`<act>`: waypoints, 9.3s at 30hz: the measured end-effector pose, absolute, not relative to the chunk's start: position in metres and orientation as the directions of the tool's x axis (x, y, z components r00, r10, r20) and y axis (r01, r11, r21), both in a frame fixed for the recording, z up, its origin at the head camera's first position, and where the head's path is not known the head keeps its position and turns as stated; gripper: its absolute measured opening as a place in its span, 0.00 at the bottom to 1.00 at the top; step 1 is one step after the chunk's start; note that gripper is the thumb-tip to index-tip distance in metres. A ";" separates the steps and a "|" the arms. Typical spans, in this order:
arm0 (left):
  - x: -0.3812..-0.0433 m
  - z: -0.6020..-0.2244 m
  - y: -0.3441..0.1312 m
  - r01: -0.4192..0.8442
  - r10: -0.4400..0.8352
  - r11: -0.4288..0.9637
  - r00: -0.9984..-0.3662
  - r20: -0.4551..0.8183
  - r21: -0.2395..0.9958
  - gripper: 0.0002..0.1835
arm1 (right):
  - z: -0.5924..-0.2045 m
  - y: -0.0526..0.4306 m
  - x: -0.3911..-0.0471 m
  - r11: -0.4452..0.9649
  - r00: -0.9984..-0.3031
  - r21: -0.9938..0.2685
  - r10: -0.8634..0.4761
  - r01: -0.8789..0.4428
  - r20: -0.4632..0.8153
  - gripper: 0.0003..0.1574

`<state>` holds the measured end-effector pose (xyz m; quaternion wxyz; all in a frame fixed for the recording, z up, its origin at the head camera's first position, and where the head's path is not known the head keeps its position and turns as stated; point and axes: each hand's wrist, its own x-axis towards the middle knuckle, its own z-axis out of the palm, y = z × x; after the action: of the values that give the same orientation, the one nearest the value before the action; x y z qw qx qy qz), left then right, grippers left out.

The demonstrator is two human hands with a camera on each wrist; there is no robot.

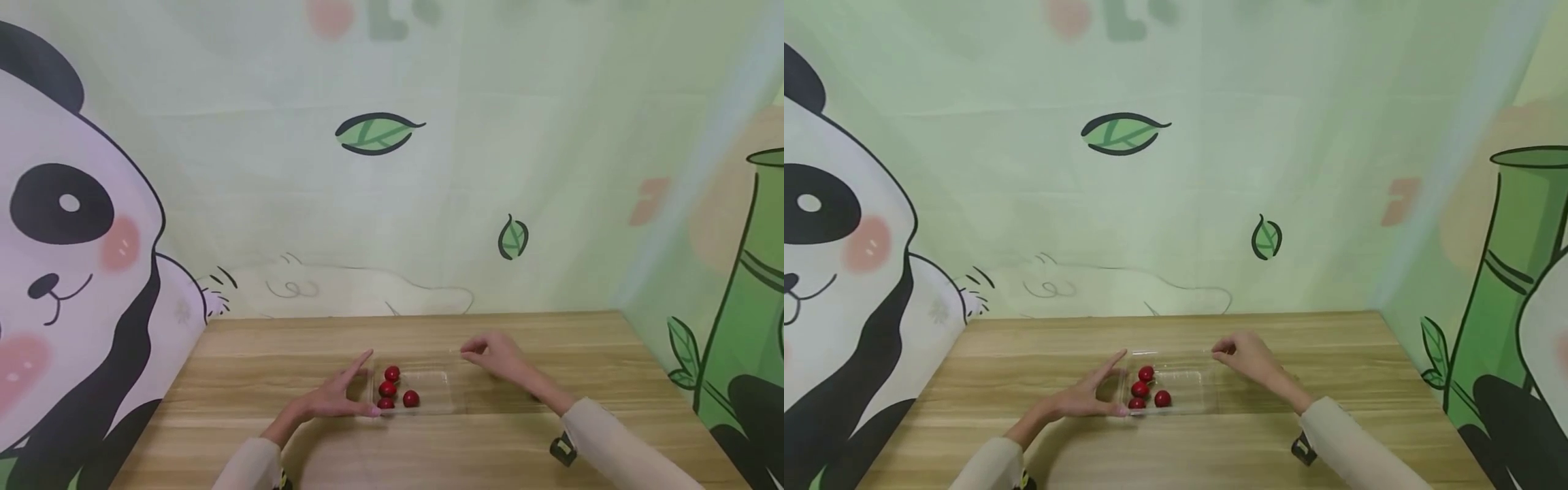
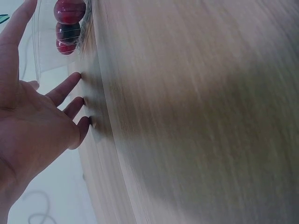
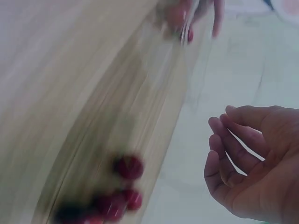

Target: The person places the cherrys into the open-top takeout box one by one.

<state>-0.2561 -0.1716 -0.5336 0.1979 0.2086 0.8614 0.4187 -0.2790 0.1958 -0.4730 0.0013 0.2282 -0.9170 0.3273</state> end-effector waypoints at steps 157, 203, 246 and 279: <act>-0.254 -0.532 -0.172 0.178 0.502 0.616 -0.839 -0.208 0.768 0.63 | -0.519 0.245 -0.272 0.751 -0.986 -0.650 -0.166 -0.118 -0.013 0.08; -0.259 -0.532 -0.171 0.171 0.505 0.599 -0.839 -0.203 0.782 0.62 | -0.524 0.137 -0.268 0.634 -0.800 -0.489 -0.450 -0.599 0.396 0.05; -0.256 -0.533 -0.169 0.154 0.503 0.588 -0.839 -0.209 0.794 0.62 | -0.497 0.268 -0.274 0.664 -0.901 -0.611 -0.362 -0.430 0.239 0.14; -0.255 -0.530 -0.170 0.173 0.497 0.592 -0.847 -0.189 0.787 0.62 | -0.533 0.341 -0.265 0.669 -0.900 -0.620 -0.406 -0.410 0.157 0.11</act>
<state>-0.2545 -0.1697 -0.5304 0.1988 0.1926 0.8699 0.4083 -0.2649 0.3413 -0.5328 0.0030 0.2234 -0.9136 0.3398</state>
